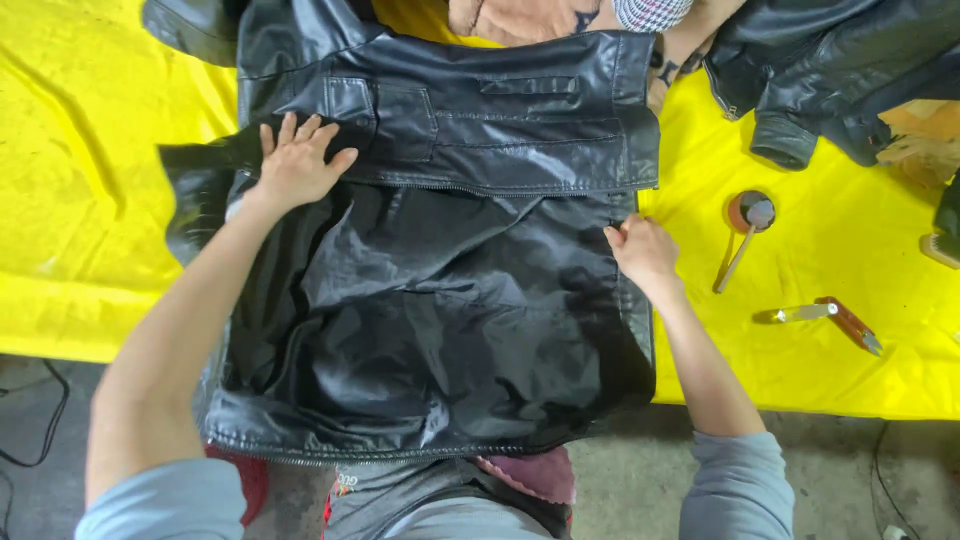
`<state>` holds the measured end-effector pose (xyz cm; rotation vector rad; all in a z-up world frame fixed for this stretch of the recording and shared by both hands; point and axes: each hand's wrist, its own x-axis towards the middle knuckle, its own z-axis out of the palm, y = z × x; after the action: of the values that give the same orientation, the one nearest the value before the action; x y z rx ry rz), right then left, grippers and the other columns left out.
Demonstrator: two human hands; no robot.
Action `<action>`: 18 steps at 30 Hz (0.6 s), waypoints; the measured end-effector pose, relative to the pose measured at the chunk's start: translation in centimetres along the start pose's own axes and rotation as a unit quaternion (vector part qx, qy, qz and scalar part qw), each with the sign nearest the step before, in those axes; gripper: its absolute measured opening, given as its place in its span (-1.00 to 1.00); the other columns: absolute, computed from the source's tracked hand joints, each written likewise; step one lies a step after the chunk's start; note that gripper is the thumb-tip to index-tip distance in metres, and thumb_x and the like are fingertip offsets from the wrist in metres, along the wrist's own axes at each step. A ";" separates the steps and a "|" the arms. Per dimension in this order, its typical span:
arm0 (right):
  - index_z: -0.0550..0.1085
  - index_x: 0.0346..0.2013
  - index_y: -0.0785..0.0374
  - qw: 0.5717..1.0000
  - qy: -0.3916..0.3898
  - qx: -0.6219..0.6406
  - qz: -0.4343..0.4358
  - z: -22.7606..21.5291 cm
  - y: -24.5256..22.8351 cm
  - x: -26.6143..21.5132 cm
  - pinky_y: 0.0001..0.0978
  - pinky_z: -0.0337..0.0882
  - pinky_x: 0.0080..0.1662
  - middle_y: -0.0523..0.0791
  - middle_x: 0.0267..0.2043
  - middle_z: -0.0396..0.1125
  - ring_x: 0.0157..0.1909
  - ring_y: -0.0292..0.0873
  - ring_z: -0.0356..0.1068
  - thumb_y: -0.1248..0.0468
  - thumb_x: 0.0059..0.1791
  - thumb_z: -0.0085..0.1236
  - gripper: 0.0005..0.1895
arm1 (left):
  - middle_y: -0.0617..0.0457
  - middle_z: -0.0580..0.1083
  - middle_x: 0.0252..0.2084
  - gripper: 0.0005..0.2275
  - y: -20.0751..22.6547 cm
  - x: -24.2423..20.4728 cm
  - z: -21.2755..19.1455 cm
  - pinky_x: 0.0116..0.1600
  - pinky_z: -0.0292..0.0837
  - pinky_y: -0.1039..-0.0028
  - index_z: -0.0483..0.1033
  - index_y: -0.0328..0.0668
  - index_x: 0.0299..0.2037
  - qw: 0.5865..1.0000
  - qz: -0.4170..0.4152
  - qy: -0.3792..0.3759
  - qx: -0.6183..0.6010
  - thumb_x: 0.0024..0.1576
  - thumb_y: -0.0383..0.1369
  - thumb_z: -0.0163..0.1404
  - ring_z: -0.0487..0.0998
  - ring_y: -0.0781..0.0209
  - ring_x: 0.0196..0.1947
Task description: The person folds a black leather jacket on a yellow table. They smooth the jacket, fold the sleeves inward, and fold the body in half multiple times to create a compact bundle.
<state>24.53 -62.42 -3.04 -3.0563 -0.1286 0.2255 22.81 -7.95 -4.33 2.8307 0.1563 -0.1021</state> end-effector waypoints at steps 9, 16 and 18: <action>0.36 0.09 0.29 0.991 0.092 -0.034 0.090 1.9 -1.1 -0.5 0.21 0.47 -0.07 0.08 -0.14 0.42 -0.09 0.18 0.54 -0.16 0.14 -0.02 -0.44 | 0.03 0.06 0.59 -0.33 -0.4 -0.6 1.8 0.54 -0.57 -0.13 0.15 0.17 0.52 0.998 -0.001 0.062 -0.027 0.33 0.31 -0.39 -0.22 -0.10 0.60; 0.39 -0.06 0.25 0.982 0.173 -0.037 0.069 1.1 -2.2 -2.8 0.11 0.51 -0.13 0.02 -0.16 0.36 -0.09 0.11 0.49 -0.02 0.15 0.03 -0.63 | 0.09 -0.01 0.61 -0.34 -0.3 -0.5 1.3 0.56 -0.51 -0.07 0.08 0.23 0.54 0.999 -0.013 0.023 -0.023 0.30 0.29 -0.42 -0.26 -0.06 0.60; 0.38 -0.04 0.25 0.978 0.184 -0.056 0.080 1.4 -2.1 -3.1 0.08 0.53 -0.16 0.00 -0.17 0.32 -0.11 0.07 0.48 -0.07 0.14 0.04 -0.58 | 0.11 -0.01 0.61 -0.33 -0.4 -0.4 1.5 0.57 -0.52 -0.05 0.08 0.25 0.53 0.999 -0.021 0.018 -0.025 0.30 0.30 -0.42 -0.27 -0.03 0.60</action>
<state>21.05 -60.54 -3.83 -3.1542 0.1300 -0.3518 22.24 -8.11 -5.86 2.7817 0.2241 -0.0551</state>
